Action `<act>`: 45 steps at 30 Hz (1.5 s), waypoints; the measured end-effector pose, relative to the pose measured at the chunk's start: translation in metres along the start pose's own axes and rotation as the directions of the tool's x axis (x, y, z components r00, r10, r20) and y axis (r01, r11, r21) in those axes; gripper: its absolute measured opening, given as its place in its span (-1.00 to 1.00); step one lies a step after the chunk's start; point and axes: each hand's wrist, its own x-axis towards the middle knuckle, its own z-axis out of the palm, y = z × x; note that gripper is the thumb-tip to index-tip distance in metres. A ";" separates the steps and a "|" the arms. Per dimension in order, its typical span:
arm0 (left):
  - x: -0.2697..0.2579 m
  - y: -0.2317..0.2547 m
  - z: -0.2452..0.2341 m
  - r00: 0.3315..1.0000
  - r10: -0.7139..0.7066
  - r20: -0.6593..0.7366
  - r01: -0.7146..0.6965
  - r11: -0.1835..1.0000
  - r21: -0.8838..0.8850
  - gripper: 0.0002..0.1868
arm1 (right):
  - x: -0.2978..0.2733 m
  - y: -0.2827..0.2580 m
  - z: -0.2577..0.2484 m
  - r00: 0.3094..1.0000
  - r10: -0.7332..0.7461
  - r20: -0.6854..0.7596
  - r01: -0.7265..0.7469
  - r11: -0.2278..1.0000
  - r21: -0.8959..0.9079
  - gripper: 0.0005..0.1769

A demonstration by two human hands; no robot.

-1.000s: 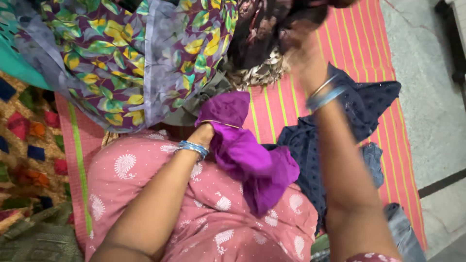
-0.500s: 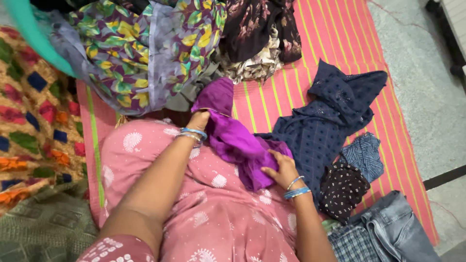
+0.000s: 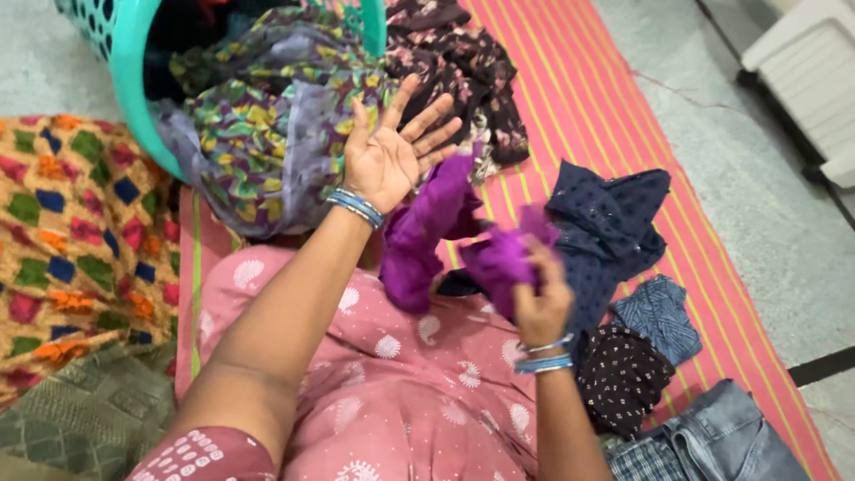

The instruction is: The person folds various items of clothing, including checkered shirts, floral patterned fabrics, and purple garments, by hand on a mat. They smooth the fabric with their hands, fold the pieces into rectangular shapes, and place them onto stacks.

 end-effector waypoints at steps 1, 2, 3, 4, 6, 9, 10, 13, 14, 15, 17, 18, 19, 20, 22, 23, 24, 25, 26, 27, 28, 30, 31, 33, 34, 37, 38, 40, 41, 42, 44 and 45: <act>0.008 -0.002 0.005 0.998 -0.017 0.069 0.018 1.000 -0.023 -0.15 | -0.006 -0.001 0.004 0.954 0.255 0.156 -0.246 0.966 -0.076 -0.56; 0.010 -0.009 0.002 0.997 -0.074 -0.002 0.073 0.994 0.077 -0.16 | -0.016 0.000 0.010 0.986 0.071 0.150 -0.069 0.997 -0.018 -0.66; 0.009 -0.017 -0.008 0.990 -0.122 -0.076 0.134 0.976 0.172 -0.16 | -0.024 0.004 0.012 0.984 -0.116 0.132 0.112 0.993 0.036 -0.75; 0.005 -0.028 -0.025 0.974 -0.159 -0.163 0.198 0.946 0.257 -0.16 | -0.031 0.011 0.008 0.990 -0.073 0.117 0.073 0.997 0.005 -0.76; -0.021 -0.057 -0.064 0.885 -0.189 -0.426 0.415 0.736 0.535 -0.22 | -0.046 0.024 0.001 0.996 0.018 0.085 -0.014 0.998 -0.054 -0.76; -0.069 -0.116 -0.101 0.856 -0.231 -0.462 0.516 0.417 0.748 -0.32 | -0.044 0.049 -0.027 0.998 0.055 -0.022 -0.054 0.996 0.067 -0.81; -0.082 -0.134 -0.100 0.872 -0.264 -0.413 0.480 0.293 0.827 -0.34 | -0.041 0.052 -0.034 0.995 0.091 -0.039 -0.085 0.989 0.122 -0.84; -0.101 -0.163 -0.064 0.964 -0.263 0.031 -0.065 -0.122 0.990 -0.21 | -0.033 0.042 -0.054 0.993 0.117 -0.030 -0.114 0.989 0.096 -0.83; -0.097 -0.167 -0.048 0.973 -0.204 0.108 -0.136 -0.128 0.983 -0.19 | -0.029 0.034 -0.053 0.997 0.075 0.003 -0.075 0.989 0.128 -0.83; -0.094 -0.170 -0.033 0.972 -0.144 0.185 -0.205 -0.136 0.969 -0.17 | -0.028 0.024 -0.047 0.999 0.032 0.035 -0.037 0.986 0.160 -0.82; -0.084 -0.170 -0.014 0.978 -0.161 0.137 -0.152 -0.089 0.984 -0.32 | -0.025 0.008 -0.043 0.996 -0.015 0.093 -0.002 0.984 0.176 -0.81; -0.076 -0.166 -0.011 0.969 -0.246 0.010 -0.022 -0.044 0.999 -0.48 | -0.025 0.001 -0.043 0.992 -0.014 0.122 -0.006 0.987 0.162 -0.80; -0.068 -0.161 -0.008 0.936 -0.335 -0.109 0.112 -0.011 0.994 -0.63 | -0.023 -0.003 -0.046 0.988 -0.012 0.151 -0.010 0.989 0.148 -0.78; -0.064 -0.153 -0.006 0.947 -0.277 -0.162 0.173 0.018 0.985 -0.66 | -0.021 -0.005 -0.051 0.993 0.003 0.116 -0.012 0.997 0.075 -0.76; -0.059 -0.129 -0.003 0.971 -0.170 -0.167 0.166 -0.018 0.986 -0.73 | -0.016 -0.004 -0.066 0.999 0.029 0.043 -0.026 0.997 -0.070 -0.72; -0.059 -0.118 -0.002 0.986 -0.125 -0.111 0.101 -0.086 0.991 -0.77 | -0.014 -0.002 -0.074 0.999 -0.009 0.036 0.012 0.994 -0.105 -0.73; -0.060 -0.113 0.000 0.990 -0.133 -0.039 0.027 -0.096 0.995 -0.75 | -0.014 0.000 -0.083 0.999 -0.040 0.030 0.044 0.989 -0.141 -0.74; -0.061 -0.109 0.000 0.989 -0.142 0.033 -0.048 -0.103 0.994 -0.74 | -0.016 0.001 -0.088 0.997 -0.072 0.026 0.076 0.981 -0.178 -0.74; -0.066 -0.108 -0.001 0.983 -0.149 0.105 -0.121 -0.104 0.987 -0.72 | -0.019 0.003 -0.092 0.994 -0.099 0.053 0.107 0.976 -0.189 -0.77; -0.073 -0.107 -0.003 0.967 -0.237 0.088 -0.126 -0.147 0.981 -0.74 | -0.023 0.006 -0.097 0.989 -0.125 0.081 0.139 0.970 -0.197 -0.80; -0.080 -0.107 -0.005 0.945 -0.319 0.071 -0.137 -0.187 0.973 -0.73 | -0.029 0.009 -0.101 0.982 -0.155 0.112 0.175 0.963 -0.206 -0.82; -0.096 -0.107 -0.009 0.820 -0.564 -0.100 -0.034 -0.222 0.974 -0.69 | -0.044 0.017 -0.101 0.996 0.045 0.076 -0.034 0.990 -0.138 -0.92; -0.104 -0.106 -0.011 0.671 -0.705 -0.232 0.078 -0.243 0.967 -0.66 | -0.052 0.021 -0.101 0.988 0.143 0.061 -0.136 0.985 -0.102 -0.94; -0.117 -0.112 -0.016 0.459 -0.812 -0.360 0.170 -0.318 0.933 -0.61 | -0.067 0.033 -0.102 0.971 0.236 0.032 -0.232 0.968 -0.098 -0.94; -0.120 -0.112 -0.019 0.441 -0.812 -0.382 0.153 -0.352 0.924 -0.59 | -0.072 0.040 -0.102 0.961 0.275 0.018 -0.272 0.958 -0.093 -0.93; -0.121 -0.121 -0.030 0.511 -0.781 -0.358 0.020 -0.405 0.914 -0.56 | -0.089 0.056 -0.108 0.906 0.423 0.016 -0.416 0.897 -0.151 -0.93; -0.119 -0.126 -0.034 0.557 -0.763 -0.328 -0.039 -0.418 0.908 -0.55 | -0.090 0.063 -0.107 0.921 0.390 0.020 -0.385 0.916 -0.110 -0.90; -0.116 -0.144 -0.042 0.737 -0.602 -0.309 0.095 -0.360 0.928 -0.58 | -0.088 0.074 -0.102 0.947 0.320 0.022 -0.319 0.947 -0.027 -0.83; -0.113 -0.156 -0.046 0.809 -0.504 -0.301 0.152 -0.317 0.936 -0.60 | -0.086 0.077 -0.098 0.927 0.373 0.026 -0.371 0.927 -0.061 -0.78; -0.109 -0.170 -0.051 0.794 -0.433 -0.426 0.316 -0.305 0.899 -0.58 | -0.084 0.080 -0.094 0.904 0.426 0.031 -0.422 0.901 -0.097 -0.72; -0.098 -0.199 -0.064 0.693 -0.299 -0.656 0.613 -0.236 0.754 -0.55 | -0.078 0.084 -0.081 0.924 0.381 0.037 -0.373 0.918 -0.134 -0.67; -0.095 -0.212 -0.072 0.610 -0.319 -0.725 0.684 -0.250 0.686 -0.48 | -0.073 0.086 -0.072 0.959 0.279 0.041 -0.272 0.953 -0.135 -0.67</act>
